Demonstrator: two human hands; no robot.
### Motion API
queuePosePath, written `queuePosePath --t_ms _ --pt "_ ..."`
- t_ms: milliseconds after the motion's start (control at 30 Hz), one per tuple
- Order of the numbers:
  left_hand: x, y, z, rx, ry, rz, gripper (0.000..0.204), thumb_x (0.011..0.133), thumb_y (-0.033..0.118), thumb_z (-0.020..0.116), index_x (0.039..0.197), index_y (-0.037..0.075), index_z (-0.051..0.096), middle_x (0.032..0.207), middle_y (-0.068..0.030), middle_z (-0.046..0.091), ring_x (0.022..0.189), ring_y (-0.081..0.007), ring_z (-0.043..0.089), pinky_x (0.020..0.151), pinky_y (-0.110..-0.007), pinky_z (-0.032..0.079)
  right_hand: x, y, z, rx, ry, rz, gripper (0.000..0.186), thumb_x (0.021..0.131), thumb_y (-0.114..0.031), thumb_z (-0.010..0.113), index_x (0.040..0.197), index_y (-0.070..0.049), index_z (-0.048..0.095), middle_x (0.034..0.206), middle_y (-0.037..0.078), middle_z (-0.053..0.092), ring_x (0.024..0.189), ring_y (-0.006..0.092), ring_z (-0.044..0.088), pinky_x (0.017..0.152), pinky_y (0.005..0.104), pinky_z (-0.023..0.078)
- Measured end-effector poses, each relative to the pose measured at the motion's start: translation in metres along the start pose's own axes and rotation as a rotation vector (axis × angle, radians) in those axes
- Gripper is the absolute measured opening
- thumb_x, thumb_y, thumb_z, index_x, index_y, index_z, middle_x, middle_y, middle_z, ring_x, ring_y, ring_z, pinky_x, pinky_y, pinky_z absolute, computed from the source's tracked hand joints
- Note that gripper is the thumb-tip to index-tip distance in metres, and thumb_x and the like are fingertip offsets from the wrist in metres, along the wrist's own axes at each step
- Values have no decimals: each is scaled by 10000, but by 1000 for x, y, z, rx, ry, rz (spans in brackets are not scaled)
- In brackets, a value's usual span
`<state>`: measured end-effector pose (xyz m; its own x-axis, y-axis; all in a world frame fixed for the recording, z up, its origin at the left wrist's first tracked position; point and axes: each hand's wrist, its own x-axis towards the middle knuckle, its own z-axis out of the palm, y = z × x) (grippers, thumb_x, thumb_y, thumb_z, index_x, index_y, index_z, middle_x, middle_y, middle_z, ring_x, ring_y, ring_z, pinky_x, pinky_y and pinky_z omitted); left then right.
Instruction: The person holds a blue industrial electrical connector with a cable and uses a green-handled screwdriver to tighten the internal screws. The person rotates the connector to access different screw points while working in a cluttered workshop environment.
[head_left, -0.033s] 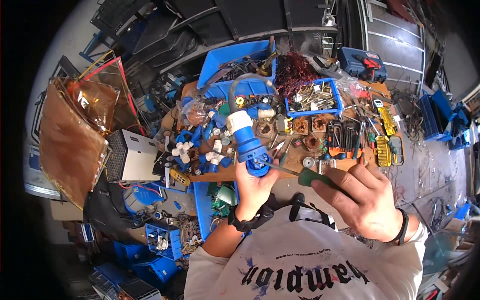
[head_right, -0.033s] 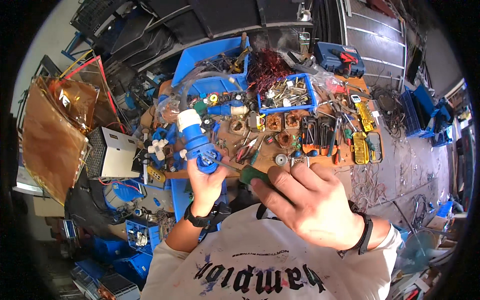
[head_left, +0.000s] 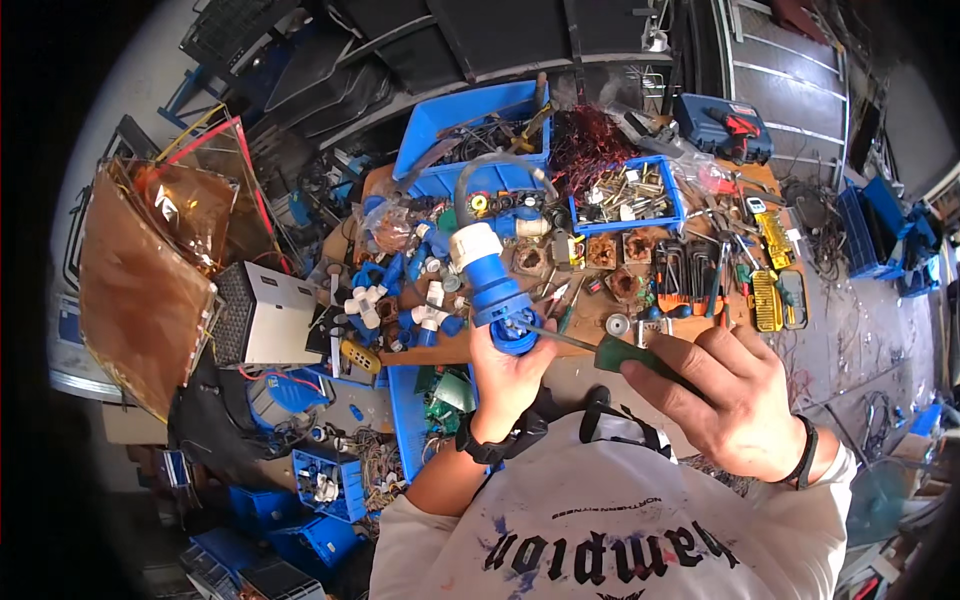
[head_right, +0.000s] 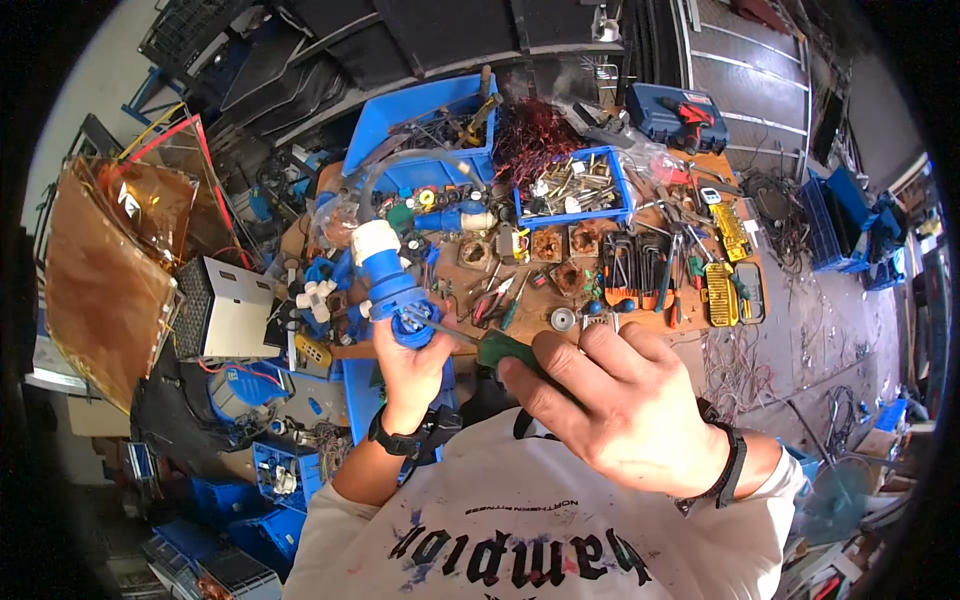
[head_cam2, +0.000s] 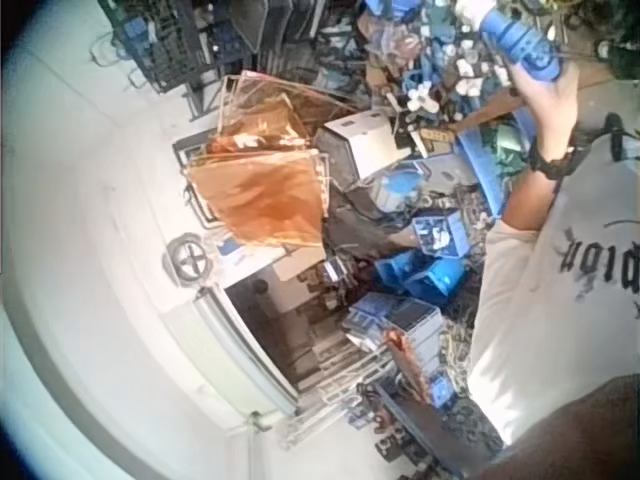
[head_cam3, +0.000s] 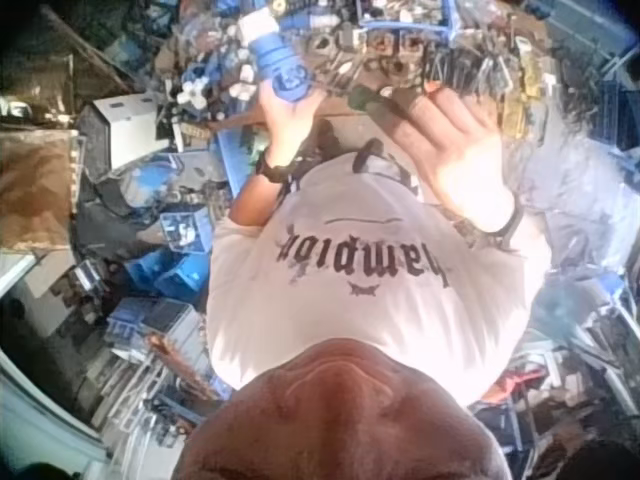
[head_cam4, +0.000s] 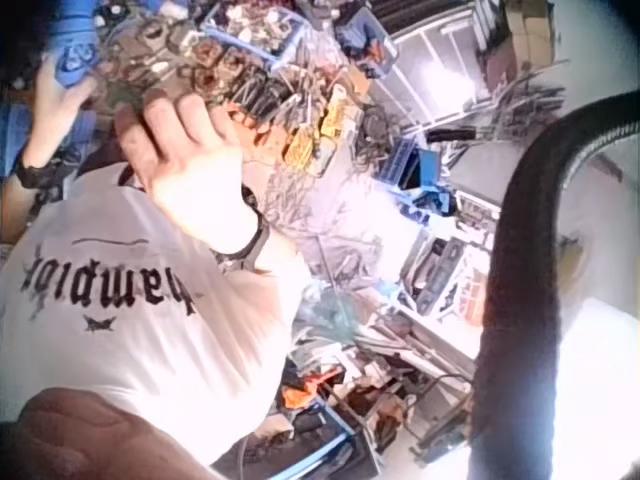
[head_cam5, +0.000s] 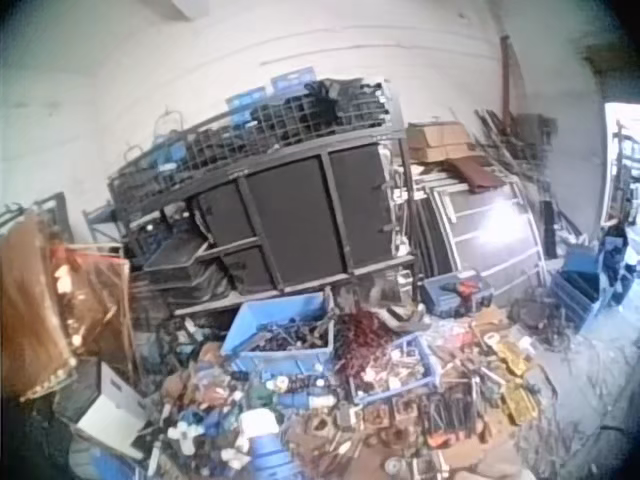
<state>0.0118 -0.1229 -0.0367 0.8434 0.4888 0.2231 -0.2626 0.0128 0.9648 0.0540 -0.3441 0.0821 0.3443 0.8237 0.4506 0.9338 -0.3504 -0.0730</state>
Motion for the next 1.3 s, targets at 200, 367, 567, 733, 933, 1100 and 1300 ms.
queuePosePath --t_ms 200,367,567,733,933,1100,1300 --pt "-7 1 -2 27 -46 15 442 697 -126 654 1064 19 455 899 -51 582 821 -122 611 798 -290 529 -8 -11 -6 217 64 269 446 704 -217 750 1100 -68 607 943 47 597 707 179 603 466 289 504" --pt "-7 3 -1 12 -57 54 381 709 -122 661 1009 25 480 872 -38 585 813 -113 603 819 -304 523 -10 -15 -13 338 92 272 415 716 -236 790 1022 -48 582 904 81 614 687 199 630 480 290 511" --pt "-12 5 -2 -30 -72 36 275 751 -93 654 950 31 510 815 -22 578 723 -100 581 709 -278 502 -14 -14 -5 507 299 32 303 712 -168 785 921 -87 581 955 82 633 689 187 608 515 299 488" --pt "-15 11 -8 -40 -41 -44 288 738 -77 675 944 42 513 812 2 574 709 -79 555 709 -261 491 -18 -18 2 455 341 49 422 662 -285 837 933 -93 578 1016 105 592 631 179 553 468 272 438" --pt "-22 13 -5 -91 -73 120 361 806 -87 576 1101 37 409 791 -80 533 577 -167 551 517 -287 468 -26 -28 13 714 547 111 593 570 -319 913 936 -90 508 1005 156 526 694 130 525 501 229 448" --pt "-20 14 -12 -51 -59 274 376 827 -2 604 1129 69 391 787 -85 536 581 -175 560 532 -287 465 -35 -37 25 901 597 180 735 504 -268 949 1012 -100 446 1019 126 467 737 129 506 616 216 446" --pt "-14 16 -15 7 30 350 388 815 66 647 1107 61 391 792 -90 543 588 -184 570 543 -295 472 -43 -41 42 926 477 293 817 546 -534 843 1059 -32 451 939 126 537 751 189 575 597 261 468"
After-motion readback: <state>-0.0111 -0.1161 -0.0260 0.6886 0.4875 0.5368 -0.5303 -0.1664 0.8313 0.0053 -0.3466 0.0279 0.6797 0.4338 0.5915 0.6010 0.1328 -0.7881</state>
